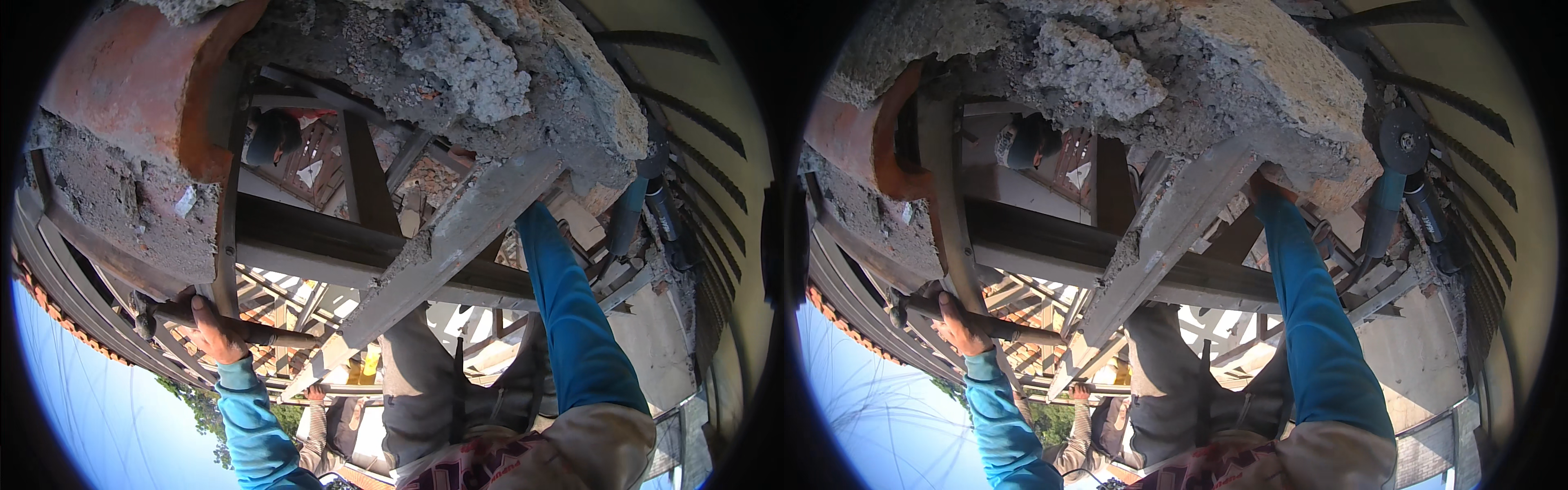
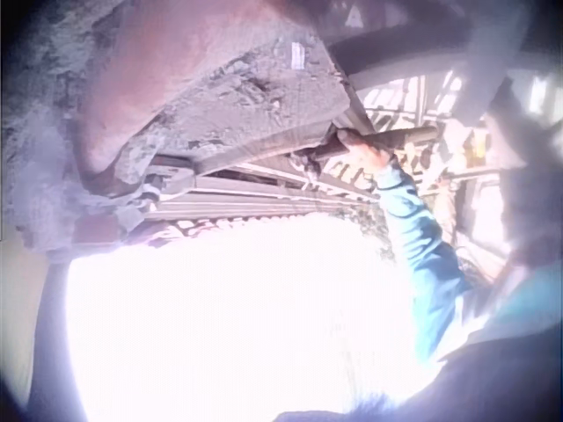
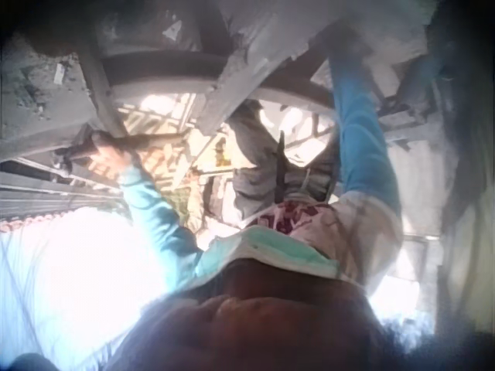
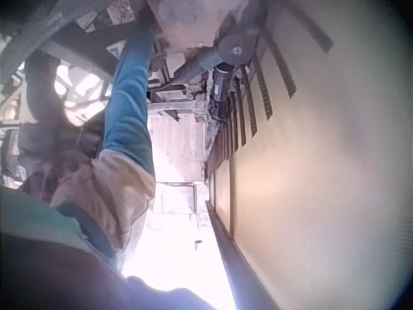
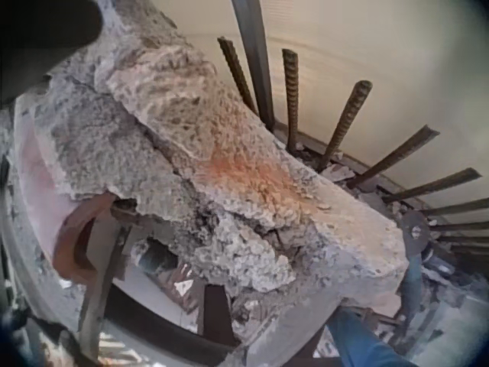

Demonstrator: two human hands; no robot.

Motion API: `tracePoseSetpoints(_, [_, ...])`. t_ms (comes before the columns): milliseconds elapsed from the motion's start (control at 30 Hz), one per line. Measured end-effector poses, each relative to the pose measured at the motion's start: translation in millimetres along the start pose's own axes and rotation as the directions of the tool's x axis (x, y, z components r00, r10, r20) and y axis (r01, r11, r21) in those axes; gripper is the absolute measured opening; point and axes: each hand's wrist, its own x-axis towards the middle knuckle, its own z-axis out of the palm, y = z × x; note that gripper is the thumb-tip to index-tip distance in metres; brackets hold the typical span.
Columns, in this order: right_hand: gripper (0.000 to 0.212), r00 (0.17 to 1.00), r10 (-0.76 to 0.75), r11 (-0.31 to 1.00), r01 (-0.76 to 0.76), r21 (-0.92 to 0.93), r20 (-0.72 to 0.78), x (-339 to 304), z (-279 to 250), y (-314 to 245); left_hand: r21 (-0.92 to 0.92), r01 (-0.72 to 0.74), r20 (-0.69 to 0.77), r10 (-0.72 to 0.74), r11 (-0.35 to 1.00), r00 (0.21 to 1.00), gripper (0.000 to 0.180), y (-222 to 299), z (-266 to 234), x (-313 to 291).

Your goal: The person uses a hammer to break and pry away fragments of concrete and masonry from the edge of a roof, handling the pieces with their hands.

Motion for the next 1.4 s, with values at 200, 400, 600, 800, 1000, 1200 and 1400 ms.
tracePoseSetpoints(200, [0.037, 1.000, -0.017, 1.000, 0.018, -0.026, 0.019, 11.1, 10.6, -1.9, -0.107, -0.018, -0.106, 0.007, 0.994, 0.994, 0.041, 25.5, 19.9, -10.1])
tracePoseSetpoints(400, [0.038, 0.999, -0.054, 0.998, 0.054, -0.027, -0.002, 21.7, 26.2, 5.9, -0.161, 0.088, -0.117, -0.108, 0.983, 0.987, 0.039, 29.5, 24.3, -5.1])
tracePoseSetpoints(600, [0.038, 0.925, -0.369, 0.929, 0.365, -0.055, -0.093, 3.8, 83.5, 32.1, -0.265, 0.084, 0.056, -0.071, 0.960, 0.996, 0.031, 34.7, 30.3, 8.0])
tracePoseSetpoints(800, [0.041, 0.937, -0.213, 0.975, 0.223, -0.005, 0.276, -117.5, -20.0, -13.8, -0.199, 0.054, 0.069, -0.041, 0.979, 0.997, 0.028, 33.2, 25.9, 3.4])
tracePoseSetpoints(1000, [0.036, 0.831, -0.344, 0.900, 0.159, 0.405, 0.437, -233.3, -199.2, -127.5, 0.064, 0.142, 0.059, -0.145, 0.988, 0.988, 0.055, 19.9, 19.7, 1.0])
tracePoseSetpoints(1200, [0.058, 0.835, -0.521, 0.317, 0.382, 0.868, -0.177, -291.9, -297.9, -284.6, 0.200, 0.124, 0.088, -0.144, 0.972, 0.986, 0.062, 30.6, 31.1, 8.8])
tracePoseSetpoints(1400, [0.069, 0.899, -0.372, 0.164, 0.309, 0.937, -0.232, -293.7, -303.5, -365.4, 0.196, 0.050, 0.005, -0.052, 0.979, 0.999, 0.038, 51.5, 19.3, 9.9])
